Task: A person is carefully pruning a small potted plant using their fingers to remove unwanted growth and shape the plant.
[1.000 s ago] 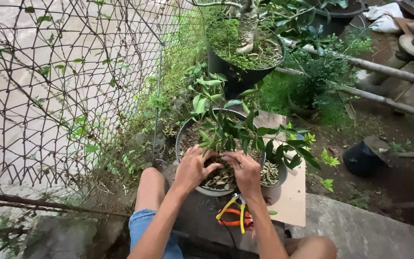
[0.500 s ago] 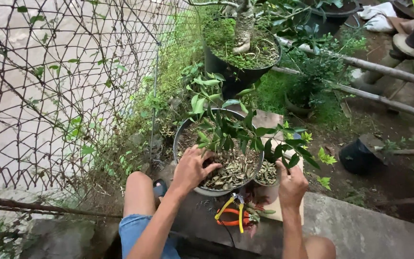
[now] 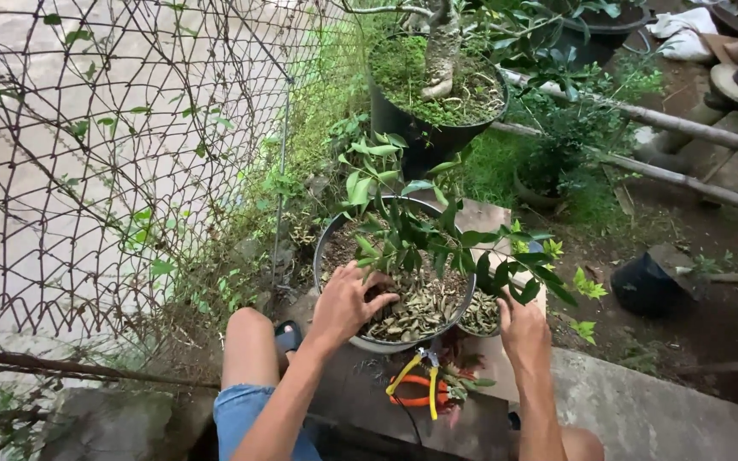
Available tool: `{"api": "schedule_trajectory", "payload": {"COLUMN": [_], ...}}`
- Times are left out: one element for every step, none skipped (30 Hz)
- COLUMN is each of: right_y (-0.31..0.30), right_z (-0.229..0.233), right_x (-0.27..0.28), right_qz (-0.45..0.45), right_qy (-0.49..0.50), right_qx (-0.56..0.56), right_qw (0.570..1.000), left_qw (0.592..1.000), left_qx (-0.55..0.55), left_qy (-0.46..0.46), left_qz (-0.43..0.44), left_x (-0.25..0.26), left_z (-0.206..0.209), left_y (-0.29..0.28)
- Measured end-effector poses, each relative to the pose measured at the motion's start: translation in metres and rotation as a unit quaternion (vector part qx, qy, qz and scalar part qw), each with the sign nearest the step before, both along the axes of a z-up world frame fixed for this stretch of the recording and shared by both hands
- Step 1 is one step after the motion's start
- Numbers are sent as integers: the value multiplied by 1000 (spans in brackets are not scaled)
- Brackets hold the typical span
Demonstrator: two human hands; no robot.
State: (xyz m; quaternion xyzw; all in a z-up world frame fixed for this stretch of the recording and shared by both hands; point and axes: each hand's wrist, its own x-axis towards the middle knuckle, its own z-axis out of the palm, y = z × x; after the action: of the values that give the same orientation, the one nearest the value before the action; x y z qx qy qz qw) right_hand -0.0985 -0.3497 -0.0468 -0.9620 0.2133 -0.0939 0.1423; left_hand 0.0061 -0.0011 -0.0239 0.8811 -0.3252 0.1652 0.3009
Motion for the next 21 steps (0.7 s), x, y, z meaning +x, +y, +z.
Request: {"api": "schedule_trajectory", "payload": {"right_y": [3,6,8,34,60,86,102,117,132,138,145,152,155,157,160,161,160,158,156,154,151], "right_z": [-7,-14,-21,13,47,82,92,102,113,104,96,88,84,80,75,65,56,46,37,27,18], "right_x": [-1,-2,-3,-7,-10,-13,-9,-6,-3,6,16,25,33,41,49,54,58,63,65,67,69], "right_qz": [0,-12,-24,-25,39,102,102,198,291,291,294,294,295,327,359,361,352,343,342,336,330], "right_qy": [2,-63,-126,-124,-152,-178,-178,-203,-226,-226,-130,-33,-35,-63,-91,-92,-107,-122,-121,-126,-131], "right_qx": [0,-88,-176,-176,-88,2,2,14,26,26,14,2,2,-8,-17,-17,-11,-5,-6,3,12], "right_qw": [1000,994,976,976,984,979,979,959,929,929,947,955,955,943,929,928,930,931,932,933,935], "left_qw": [1000,1000,1000,1000,999,998,998,994,988,988,993,996,996,994,990,990,991,991,991,989,987], "left_qx": [0,-2,-5,-6,0,5,5,-15,-35,-35,-30,-24,-24,-24,-25,-25,-25,-26,-27,-36,-45], "left_qy": [2,6,11,12,36,60,60,104,149,149,116,83,81,103,127,126,121,117,118,128,139], "left_qz": [0,-1,-1,-2,8,18,17,20,23,22,14,6,7,27,48,50,58,66,64,65,65], "left_x": [0,1,1,-3,-7,-11,-11,-12,-12,-9,-4,1,-1,-3,-5,-2,1,4,3,3,2], "left_z": [1,2,2,12,23,34,34,35,35,25,16,6,10,14,17,6,-4,-15,-10,-6,-2], "left_y": [0,-1,-2,-2,-3,-3,-3,-3,-3,-2,0,2,1,0,0,1,0,-1,0,1,2]}}
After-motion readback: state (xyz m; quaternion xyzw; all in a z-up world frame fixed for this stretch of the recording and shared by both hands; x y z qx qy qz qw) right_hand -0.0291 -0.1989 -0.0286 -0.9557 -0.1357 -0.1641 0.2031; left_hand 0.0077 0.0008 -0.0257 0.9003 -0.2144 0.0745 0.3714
